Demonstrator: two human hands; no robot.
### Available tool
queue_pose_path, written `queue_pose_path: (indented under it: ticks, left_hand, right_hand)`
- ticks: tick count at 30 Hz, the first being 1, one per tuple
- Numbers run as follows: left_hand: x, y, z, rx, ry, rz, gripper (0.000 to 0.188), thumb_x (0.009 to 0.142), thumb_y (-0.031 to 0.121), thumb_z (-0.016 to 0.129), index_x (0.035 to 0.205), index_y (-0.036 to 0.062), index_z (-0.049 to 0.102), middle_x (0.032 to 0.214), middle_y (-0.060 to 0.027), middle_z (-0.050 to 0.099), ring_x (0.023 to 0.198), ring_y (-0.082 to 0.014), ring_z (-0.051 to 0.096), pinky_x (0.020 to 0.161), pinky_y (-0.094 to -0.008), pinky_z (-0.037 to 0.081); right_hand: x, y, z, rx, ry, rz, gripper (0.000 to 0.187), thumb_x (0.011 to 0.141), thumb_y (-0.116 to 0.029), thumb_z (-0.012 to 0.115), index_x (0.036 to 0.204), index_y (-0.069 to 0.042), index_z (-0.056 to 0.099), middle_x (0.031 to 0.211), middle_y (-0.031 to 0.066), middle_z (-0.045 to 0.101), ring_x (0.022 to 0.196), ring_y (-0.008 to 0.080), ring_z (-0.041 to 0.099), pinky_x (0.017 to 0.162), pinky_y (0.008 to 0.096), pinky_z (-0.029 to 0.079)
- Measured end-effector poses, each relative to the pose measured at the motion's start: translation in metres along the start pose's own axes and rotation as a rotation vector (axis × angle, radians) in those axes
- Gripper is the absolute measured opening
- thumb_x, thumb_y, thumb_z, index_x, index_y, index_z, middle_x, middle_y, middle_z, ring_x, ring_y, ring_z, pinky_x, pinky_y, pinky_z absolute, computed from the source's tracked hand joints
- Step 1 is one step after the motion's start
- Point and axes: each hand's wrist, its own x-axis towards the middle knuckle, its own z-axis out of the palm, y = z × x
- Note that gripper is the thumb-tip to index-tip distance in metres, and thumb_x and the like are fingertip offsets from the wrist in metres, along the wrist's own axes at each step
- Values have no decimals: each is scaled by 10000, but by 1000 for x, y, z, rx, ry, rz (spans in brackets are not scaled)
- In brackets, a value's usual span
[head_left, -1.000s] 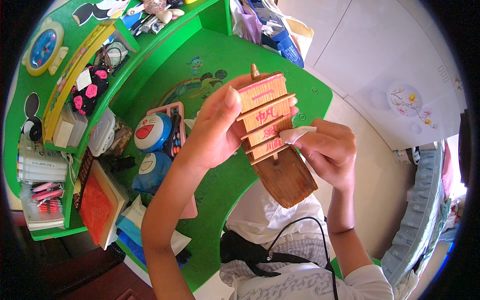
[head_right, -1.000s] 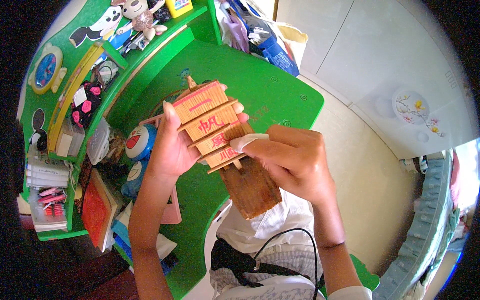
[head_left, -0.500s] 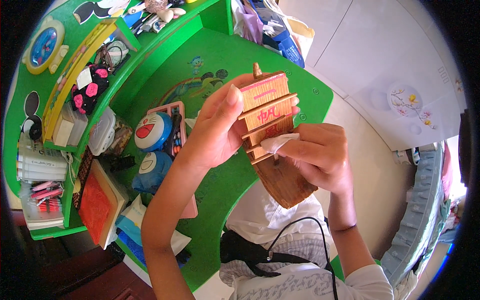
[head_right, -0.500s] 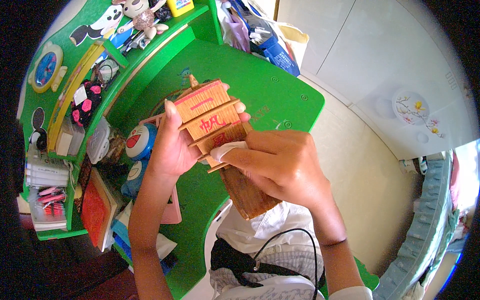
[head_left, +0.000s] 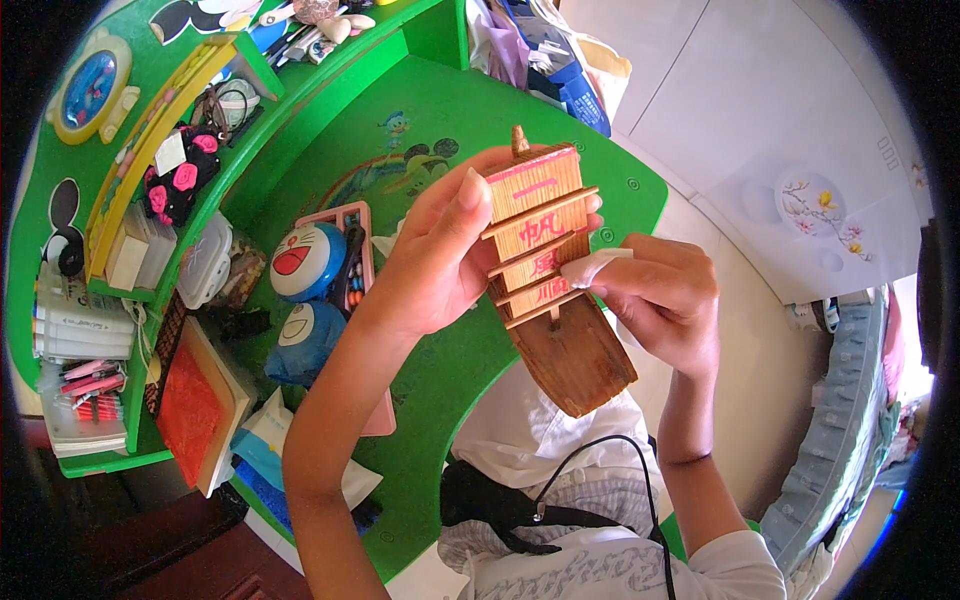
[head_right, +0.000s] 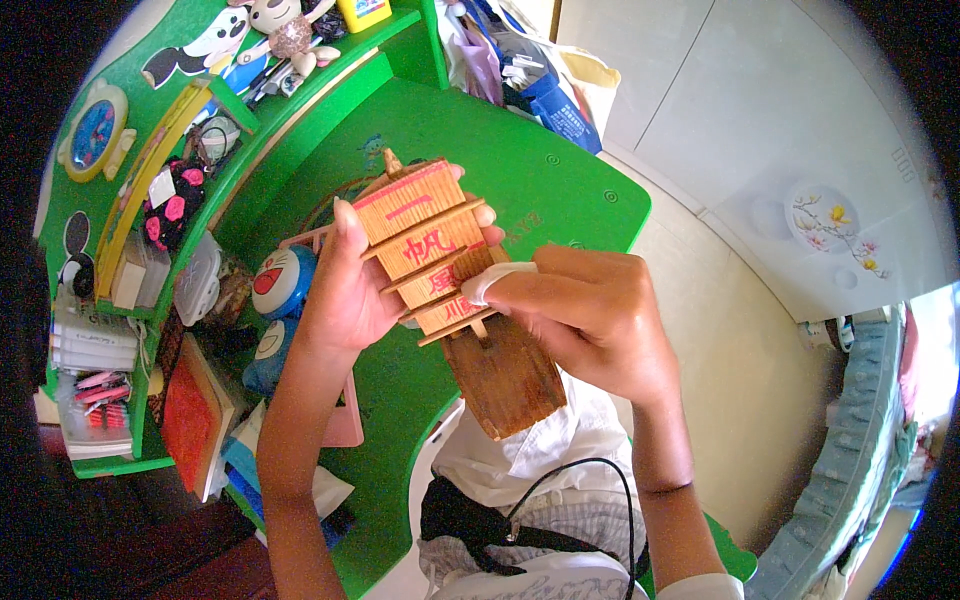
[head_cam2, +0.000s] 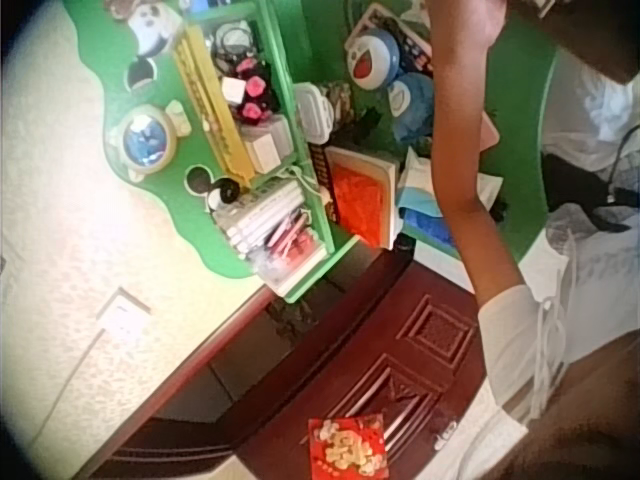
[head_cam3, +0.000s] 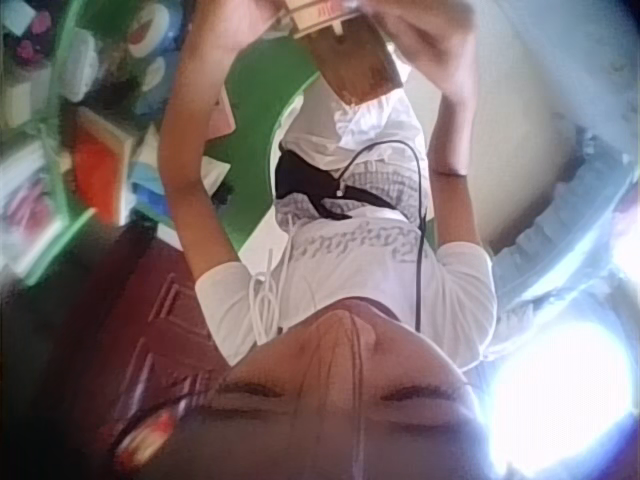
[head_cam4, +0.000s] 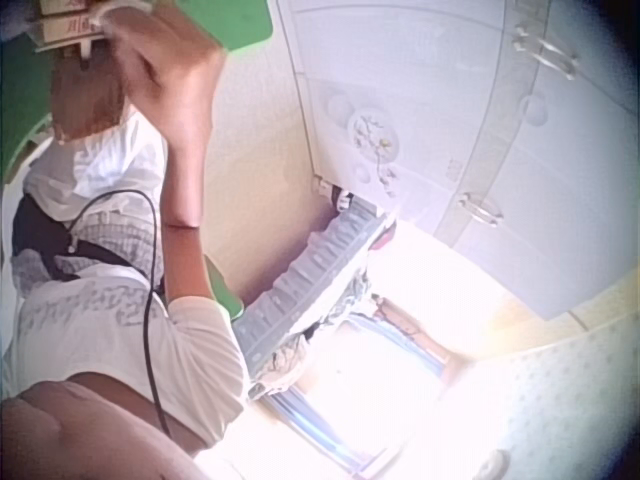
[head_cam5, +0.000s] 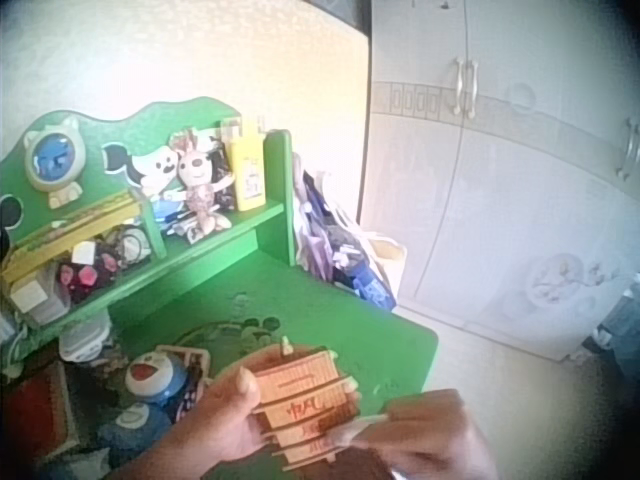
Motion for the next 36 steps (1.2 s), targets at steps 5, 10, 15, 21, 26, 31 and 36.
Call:
queue_pose_path:
  ticks: [5,10,15,21,26,31,36]
  left_hand:
    - [-1,-1,0,-1,16,3,841,766,637,381,1302,6,230,1193,-213,441,1092,-326,467,893,-428,415]
    - [-1,-1,1,5,27,6,840,769,637,375,1304,6,230,1193,-213,445,1089,-325,471,897,-424,411]
    - [0,-1,0,-3,27,5,839,769,640,367,1303,7,235,1193,-210,446,1084,-323,476,901,-415,408]
    - [1,-6,-2,-222,-37,89,558,884,417,386,1212,-32,340,1116,-198,501,1017,-249,529,876,-367,434]
    - [1,-6,-3,-208,-31,92,557,882,420,391,1207,-31,350,1116,-188,504,1013,-235,531,875,-363,435]
    - [0,-6,-3,-200,-31,97,562,879,426,393,1204,-30,353,1115,-184,505,1011,-231,532,873,-360,436]
    - [0,-5,-2,-204,-2,83,566,876,432,396,1202,-29,352,1114,-187,504,1014,-237,531,876,-362,432]
  right_hand:
    - [3,-5,3,48,-28,-10,229,636,17,612,837,-92,626,600,65,523,523,233,524,450,331,384]
    - [10,-13,7,19,-34,-31,206,648,-33,620,839,-110,616,614,53,535,543,235,548,471,324,414]
    - [11,-15,8,-61,-70,-45,198,656,-78,626,848,-123,608,636,41,552,550,240,554,480,323,428]
    - [8,-7,8,25,25,-75,179,621,12,624,789,-48,609,620,60,580,484,199,526,420,292,370]
    - [6,-9,-3,-47,-22,48,133,697,-30,612,819,-83,612,672,63,599,591,235,584,505,313,447]
    - [8,-11,-1,-46,-25,32,136,703,-36,609,830,-85,605,678,63,595,591,239,582,506,317,447]
    - [10,-11,4,-42,33,-29,110,690,7,617,782,-52,604,602,59,565,445,192,494,419,274,361]
